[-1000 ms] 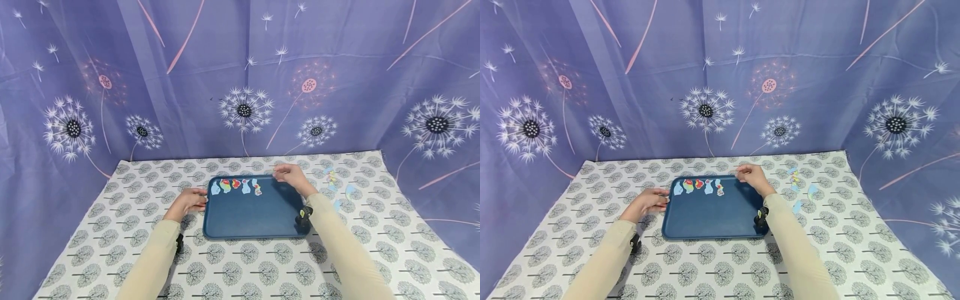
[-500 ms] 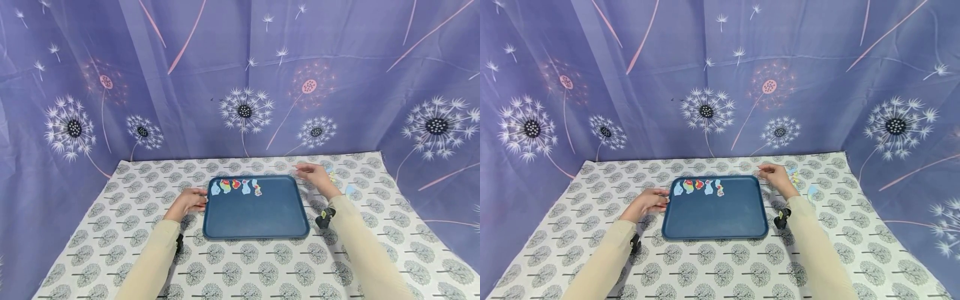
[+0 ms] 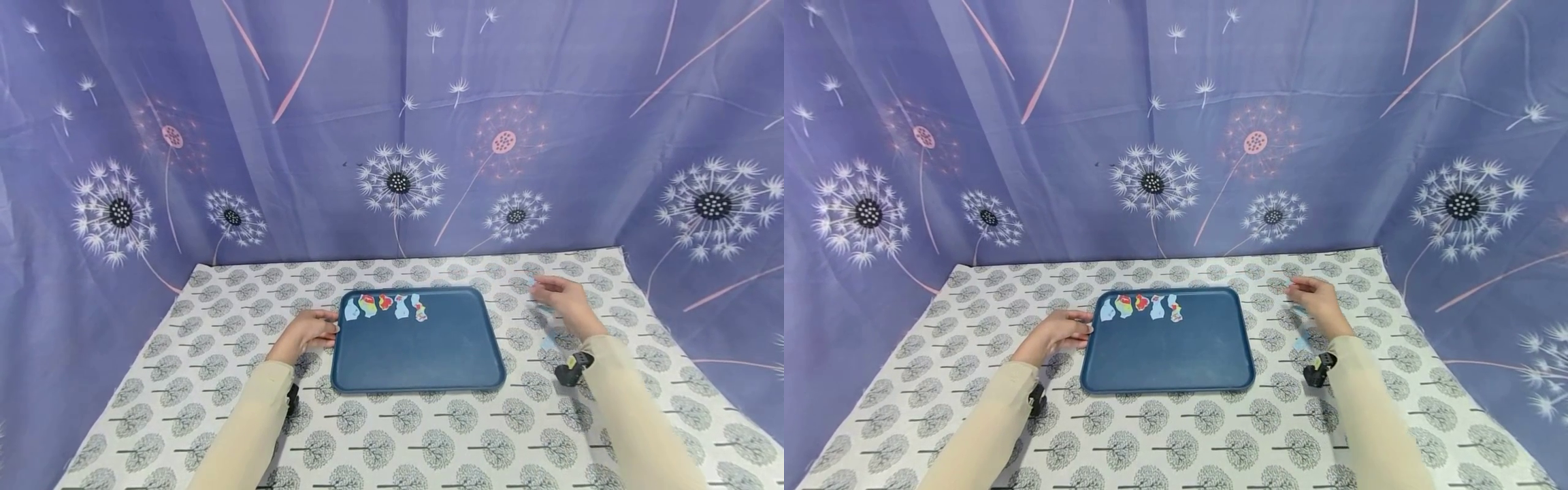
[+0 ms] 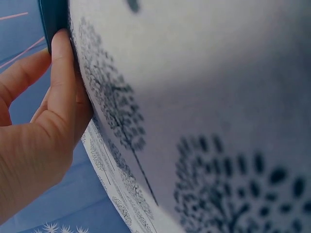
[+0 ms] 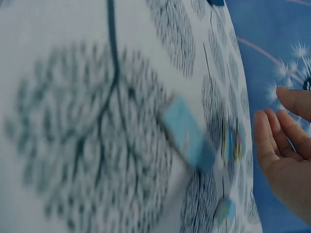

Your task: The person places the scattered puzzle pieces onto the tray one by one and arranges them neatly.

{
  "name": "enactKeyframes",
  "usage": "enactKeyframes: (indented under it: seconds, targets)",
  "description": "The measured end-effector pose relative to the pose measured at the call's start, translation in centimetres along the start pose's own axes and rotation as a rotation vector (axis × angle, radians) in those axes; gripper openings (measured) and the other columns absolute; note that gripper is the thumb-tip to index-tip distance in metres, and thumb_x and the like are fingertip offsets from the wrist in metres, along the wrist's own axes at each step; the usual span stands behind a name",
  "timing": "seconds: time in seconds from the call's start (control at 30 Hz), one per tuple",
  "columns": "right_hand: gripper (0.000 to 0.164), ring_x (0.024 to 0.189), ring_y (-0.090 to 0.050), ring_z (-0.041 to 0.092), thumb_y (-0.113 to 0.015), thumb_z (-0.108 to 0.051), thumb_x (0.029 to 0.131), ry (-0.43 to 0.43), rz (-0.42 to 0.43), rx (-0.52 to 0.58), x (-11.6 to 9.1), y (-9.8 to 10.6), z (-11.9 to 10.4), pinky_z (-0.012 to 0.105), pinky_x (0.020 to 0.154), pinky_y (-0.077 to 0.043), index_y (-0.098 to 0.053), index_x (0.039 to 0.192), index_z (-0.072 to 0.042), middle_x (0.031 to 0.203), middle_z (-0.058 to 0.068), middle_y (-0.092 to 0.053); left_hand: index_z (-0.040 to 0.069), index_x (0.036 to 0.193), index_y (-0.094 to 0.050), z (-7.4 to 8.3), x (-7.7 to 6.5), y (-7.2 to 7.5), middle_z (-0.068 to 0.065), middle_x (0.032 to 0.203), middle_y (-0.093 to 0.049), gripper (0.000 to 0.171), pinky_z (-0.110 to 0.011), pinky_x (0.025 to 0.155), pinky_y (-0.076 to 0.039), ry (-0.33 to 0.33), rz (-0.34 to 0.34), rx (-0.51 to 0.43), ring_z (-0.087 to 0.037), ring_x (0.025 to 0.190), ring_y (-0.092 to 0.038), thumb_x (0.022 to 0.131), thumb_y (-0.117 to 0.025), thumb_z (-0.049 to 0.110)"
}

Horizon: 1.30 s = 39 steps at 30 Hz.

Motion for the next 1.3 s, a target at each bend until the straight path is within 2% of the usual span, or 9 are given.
enactKeyframes:
  seconds: [0.13,0.23,0.3,0.37,0.47,0.57,0.87,1.03,1.3]
  targets:
    - [0.056,0.088,-0.062,0.001,-0.063,-0.020,0.094,0.006,0.046,0.004,-0.3,1.3,0.9,0.021,0.087,-0.055,-0.043,0.139,0.005,0.109,0.001,-0.064,-0.008,0.134,-0.050,-0.1,0.0,-0.1,-0.014,0.083,-0.066,0.048,-0.028,0.067,-0.062,0.002,0.001,-0.008,-0.015,0.064,-0.065,0.087,-0.059,-0.011]
    - [0.055,0.083,-0.060,-0.003,-0.061,-0.018,0.095,-0.022,0.041,-0.010,-0.4,1.5,1.5,0.021,0.085,-0.056,-0.041,0.140,0.007,0.112,0.006,-0.060,-0.008,0.134,-0.049,-0.1,0.0,-0.1,-0.014,0.083,-0.066,0.047,-0.028,0.067,-0.062,0.002,0.001,-0.006,-0.016,0.064,-0.064,0.087,-0.059,-0.011]
    - [0.057,0.084,-0.059,-0.002,-0.061,-0.020,0.094,-0.047,0.037,-0.047,-0.4,1.6,1.9,0.026,0.089,-0.056,-0.041,0.141,0.006,0.120,0.017,-0.056,-0.008,0.134,-0.050,-0.1,0.0,-0.1,-0.013,0.083,-0.065,0.047,-0.028,0.068,-0.062,0.005,0.000,-0.004,-0.016,0.065,-0.064,0.087,-0.059,-0.010]
    - [0.058,0.091,-0.061,0.008,-0.061,-0.021,0.094,-0.065,0.022,-0.081,-0.4,1.5,2.2,0.037,0.096,-0.053,-0.039,0.141,0.006,0.128,0.025,-0.051,-0.007,0.133,-0.051,-0.1,0.0,0.0,-0.013,0.083,-0.065,0.047,-0.029,0.068,-0.062,0.010,0.000,-0.004,-0.017,0.065,-0.064,0.087,-0.059,-0.010]
    - [0.061,0.106,-0.058,0.029,-0.062,-0.021,0.093,-0.074,0.005,-0.135,-0.3,1.3,2.3,0.051,0.102,-0.046,-0.038,0.142,0.006,0.132,0.029,-0.047,-0.006,0.134,-0.051,-0.1,-0.1,0.0,-0.013,0.083,-0.065,0.047,-0.029,0.069,-0.062,0.015,-0.001,-0.003,-0.017,0.065,-0.064,0.088,-0.059,-0.010]
    - [0.063,0.113,-0.052,0.039,-0.064,-0.019,0.091,-0.072,-0.021,-0.165,-0.2,1.2,2.4,0.054,0.102,-0.044,-0.036,0.143,0.007,0.128,0.029,-0.049,-0.006,0.133,-0.051,0.0,-0.1,0.0,-0.013,0.083,-0.064,0.046,-0.029,0.069,-0.062,0.018,0.001,-0.007,-0.017,0.066,-0.064,0.088,-0.059,-0.010]
    - [0.070,0.097,-0.053,0.025,-0.066,-0.015,0.090,-0.095,-0.081,-0.234,0.1,0.9,2.7,0.053,0.096,-0.046,-0.030,0.145,0.008,0.102,0.008,-0.057,-0.007,0.133,-0.051,0.1,-0.1,-0.1,-0.012,0.081,-0.063,0.046,-0.028,0.068,-0.062,0.017,-0.008,-0.018,-0.017,0.065,-0.063,0.088,-0.059,-0.010]
    - [0.071,0.094,-0.052,0.024,-0.066,-0.013,0.089,-0.111,-0.079,-0.237,-0.1,0.6,2.5,0.046,0.092,-0.048,-0.029,0.145,0.009,0.103,0.009,-0.056,-0.007,0.133,-0.051,0.0,-0.1,0.0,-0.012,0.081,-0.063,0.046,-0.028,0.068,-0.062,0.015,-0.003,-0.023,-0.016,0.065,-0.063,0.088,-0.059,-0.011]
    - [0.069,0.093,-0.055,0.025,-0.067,-0.010,0.089,-0.054,-0.040,-0.238,-0.2,0.8,2.1,0.036,0.080,-0.054,-0.032,0.146,0.004,0.110,0.017,-0.054,-0.006,0.134,-0.050,0.1,-0.1,0.0,-0.011,0.080,-0.063,0.047,-0.027,0.067,-0.062,0.025,-0.007,-0.026,-0.016,0.065,-0.064,0.088,-0.059,-0.010]
Point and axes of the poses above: each hand's wrist, its own x-axis towards the middle knuckle, its own y-axis out of the back of the hand, z = x × y, the point moved 6 cm from there along x, towards the middle knuckle
